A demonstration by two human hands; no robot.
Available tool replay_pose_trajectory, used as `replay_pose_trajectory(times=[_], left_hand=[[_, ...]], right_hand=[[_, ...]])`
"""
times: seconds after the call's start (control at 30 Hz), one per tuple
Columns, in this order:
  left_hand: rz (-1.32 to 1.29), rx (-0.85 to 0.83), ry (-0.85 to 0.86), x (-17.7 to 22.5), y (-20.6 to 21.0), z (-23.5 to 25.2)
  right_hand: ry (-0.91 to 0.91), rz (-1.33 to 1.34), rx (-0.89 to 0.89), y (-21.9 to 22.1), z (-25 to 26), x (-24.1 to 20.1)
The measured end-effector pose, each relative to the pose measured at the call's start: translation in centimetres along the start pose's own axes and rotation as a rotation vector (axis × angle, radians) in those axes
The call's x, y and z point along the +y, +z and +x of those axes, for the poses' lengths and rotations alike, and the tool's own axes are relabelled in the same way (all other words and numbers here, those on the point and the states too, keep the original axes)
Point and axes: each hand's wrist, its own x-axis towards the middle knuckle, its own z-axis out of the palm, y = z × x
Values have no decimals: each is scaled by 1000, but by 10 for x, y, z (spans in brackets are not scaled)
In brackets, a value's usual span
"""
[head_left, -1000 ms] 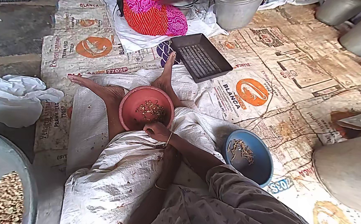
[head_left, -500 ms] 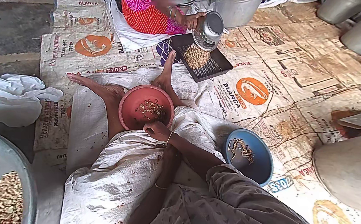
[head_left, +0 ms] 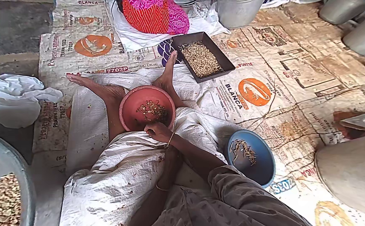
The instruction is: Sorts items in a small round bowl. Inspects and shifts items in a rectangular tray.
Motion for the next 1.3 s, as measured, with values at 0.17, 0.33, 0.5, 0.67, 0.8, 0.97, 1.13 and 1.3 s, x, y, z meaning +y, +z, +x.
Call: replay_pose_trajectory(times=[0.17, 0.33, 0.5, 0.67, 0.8, 0.97, 1.13, 1.3], left_hand=[[9, 15, 5, 0, 0, 0], [-2, 35, 20, 0, 1, -1], [8, 27, 13, 0, 1, 1], [12, 29, 4, -1, 3, 1], [19, 19, 0, -1, 2, 0], [17, 3, -1, -2, 2, 0], [38, -41, -20, -1, 0, 3], [-25, 7, 12, -9, 9, 5]], right_hand=[[-5, 12, 7, -1, -1, -2], [-10, 9, 10, 0, -1, 0], [-7, 5, 13, 0, 0, 0], [-3, 8, 6, 1, 0, 0], [-5, 6, 10, 1, 0, 0], [1, 8, 3, 0, 0, 1], [4, 8, 12, 1, 0, 1], [-36, 110, 29, -7, -3, 3]])
